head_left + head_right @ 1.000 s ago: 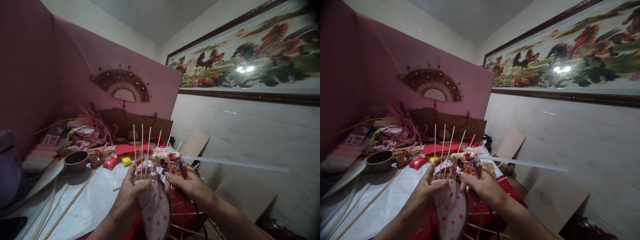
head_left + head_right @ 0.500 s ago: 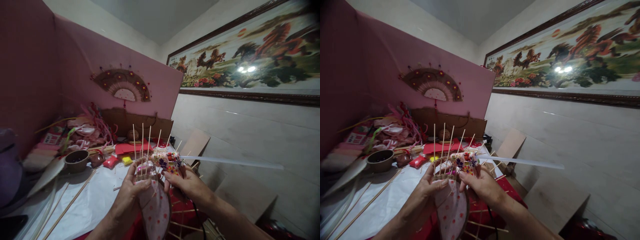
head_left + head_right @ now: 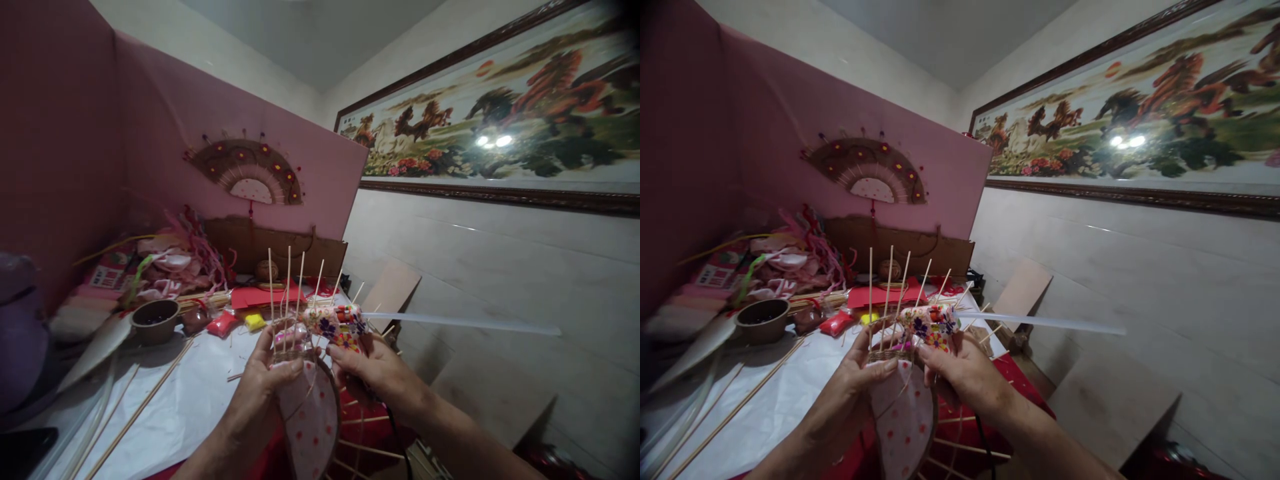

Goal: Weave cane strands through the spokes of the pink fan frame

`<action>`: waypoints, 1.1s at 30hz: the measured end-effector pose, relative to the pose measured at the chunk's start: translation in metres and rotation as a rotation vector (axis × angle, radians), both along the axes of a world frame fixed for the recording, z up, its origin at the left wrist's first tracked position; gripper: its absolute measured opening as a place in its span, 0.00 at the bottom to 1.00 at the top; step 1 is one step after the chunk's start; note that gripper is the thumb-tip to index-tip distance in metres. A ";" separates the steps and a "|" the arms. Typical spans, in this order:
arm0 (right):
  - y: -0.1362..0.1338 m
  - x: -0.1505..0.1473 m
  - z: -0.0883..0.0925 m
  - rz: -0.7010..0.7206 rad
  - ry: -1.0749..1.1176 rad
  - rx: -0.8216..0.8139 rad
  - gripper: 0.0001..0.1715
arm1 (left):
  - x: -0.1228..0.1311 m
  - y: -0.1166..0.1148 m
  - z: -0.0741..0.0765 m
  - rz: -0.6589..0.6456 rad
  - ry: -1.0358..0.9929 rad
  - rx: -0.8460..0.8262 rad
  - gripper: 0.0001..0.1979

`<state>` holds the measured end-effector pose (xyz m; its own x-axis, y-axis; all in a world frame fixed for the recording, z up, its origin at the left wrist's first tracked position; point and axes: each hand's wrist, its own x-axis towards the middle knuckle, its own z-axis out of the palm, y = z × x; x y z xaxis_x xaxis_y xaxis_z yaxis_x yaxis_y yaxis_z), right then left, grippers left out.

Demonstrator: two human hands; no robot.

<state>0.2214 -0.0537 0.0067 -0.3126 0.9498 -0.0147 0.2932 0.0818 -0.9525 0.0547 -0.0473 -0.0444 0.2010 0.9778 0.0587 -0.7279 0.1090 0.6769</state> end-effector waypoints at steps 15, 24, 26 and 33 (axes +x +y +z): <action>0.001 -0.002 -0.001 0.025 0.020 0.008 0.26 | 0.000 -0.003 0.004 -0.004 -0.017 -0.019 0.29; 0.000 -0.002 -0.001 -0.012 0.026 -0.027 0.24 | 0.001 -0.002 0.005 -0.003 -0.026 -0.010 0.29; 0.000 -0.001 -0.002 -0.017 0.012 -0.028 0.24 | 0.001 -0.002 0.004 -0.003 -0.018 -0.011 0.29; 0.000 0.000 -0.003 -0.018 -0.010 -0.007 0.25 | 0.000 -0.005 0.005 0.006 -0.011 -0.007 0.29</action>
<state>0.2215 -0.0537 0.0038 -0.2956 0.9550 -0.0244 0.3037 0.0697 -0.9502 0.0548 -0.0526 -0.0398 0.1948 0.9794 0.0538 -0.7360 0.1097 0.6681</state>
